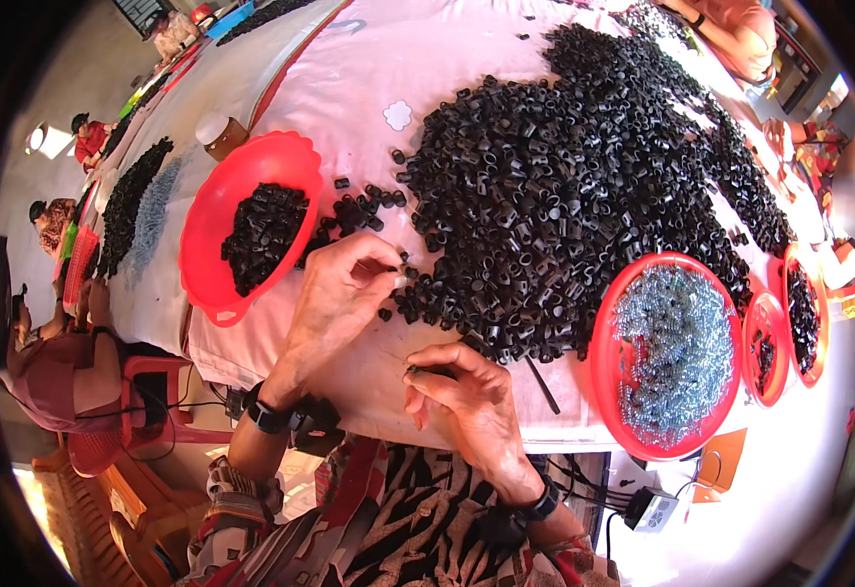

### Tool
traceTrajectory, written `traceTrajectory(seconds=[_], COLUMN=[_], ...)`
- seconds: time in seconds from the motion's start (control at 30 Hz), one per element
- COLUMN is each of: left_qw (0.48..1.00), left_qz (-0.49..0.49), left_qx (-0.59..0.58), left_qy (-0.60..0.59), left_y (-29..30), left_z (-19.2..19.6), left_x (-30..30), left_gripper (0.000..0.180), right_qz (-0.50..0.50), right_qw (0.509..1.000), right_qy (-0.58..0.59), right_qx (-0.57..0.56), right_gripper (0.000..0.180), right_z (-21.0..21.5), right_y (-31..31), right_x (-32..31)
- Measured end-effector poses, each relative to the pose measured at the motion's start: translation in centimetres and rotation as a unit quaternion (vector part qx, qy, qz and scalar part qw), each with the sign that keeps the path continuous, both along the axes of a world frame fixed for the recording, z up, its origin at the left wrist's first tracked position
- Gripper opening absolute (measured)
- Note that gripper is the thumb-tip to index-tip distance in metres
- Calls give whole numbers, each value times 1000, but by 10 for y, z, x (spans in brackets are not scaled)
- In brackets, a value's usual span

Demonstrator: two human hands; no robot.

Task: Sorting and inspecting small black plastic or rubber shoe components at a production table.

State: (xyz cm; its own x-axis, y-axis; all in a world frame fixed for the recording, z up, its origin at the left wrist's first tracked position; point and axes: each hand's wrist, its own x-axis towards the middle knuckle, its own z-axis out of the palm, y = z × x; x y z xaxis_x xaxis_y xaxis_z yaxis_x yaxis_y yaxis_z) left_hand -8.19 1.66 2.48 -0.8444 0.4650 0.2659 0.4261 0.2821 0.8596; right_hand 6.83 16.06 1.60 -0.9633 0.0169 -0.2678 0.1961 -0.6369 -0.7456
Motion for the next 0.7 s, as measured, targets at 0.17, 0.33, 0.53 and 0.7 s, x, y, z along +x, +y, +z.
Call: traceTrajectory(seconds=[0.17,0.33,0.53,0.7], left_qw=[999,999,994,996], left_qz=[0,-14,-27,33], left_qx=[-43,-34,-58,-39], left_qy=[27,29,85,76], left_y=[9,17,28,20], left_z=[3,6,11,10], left_x=[-3,-5,-12,-23], left_gripper=[12,15,21,21], right_qz=[-11,-28,-30,-8], right_qw=[999,998,999,998], right_qy=[6,-4,-19,-25], right_qx=[-31,-52,-36,-55], right_gripper=[14,15,13,14], right_z=[-1,1,-1,2], right_y=[1,-1,-1,3], right_x=[0,-1,-1,0])
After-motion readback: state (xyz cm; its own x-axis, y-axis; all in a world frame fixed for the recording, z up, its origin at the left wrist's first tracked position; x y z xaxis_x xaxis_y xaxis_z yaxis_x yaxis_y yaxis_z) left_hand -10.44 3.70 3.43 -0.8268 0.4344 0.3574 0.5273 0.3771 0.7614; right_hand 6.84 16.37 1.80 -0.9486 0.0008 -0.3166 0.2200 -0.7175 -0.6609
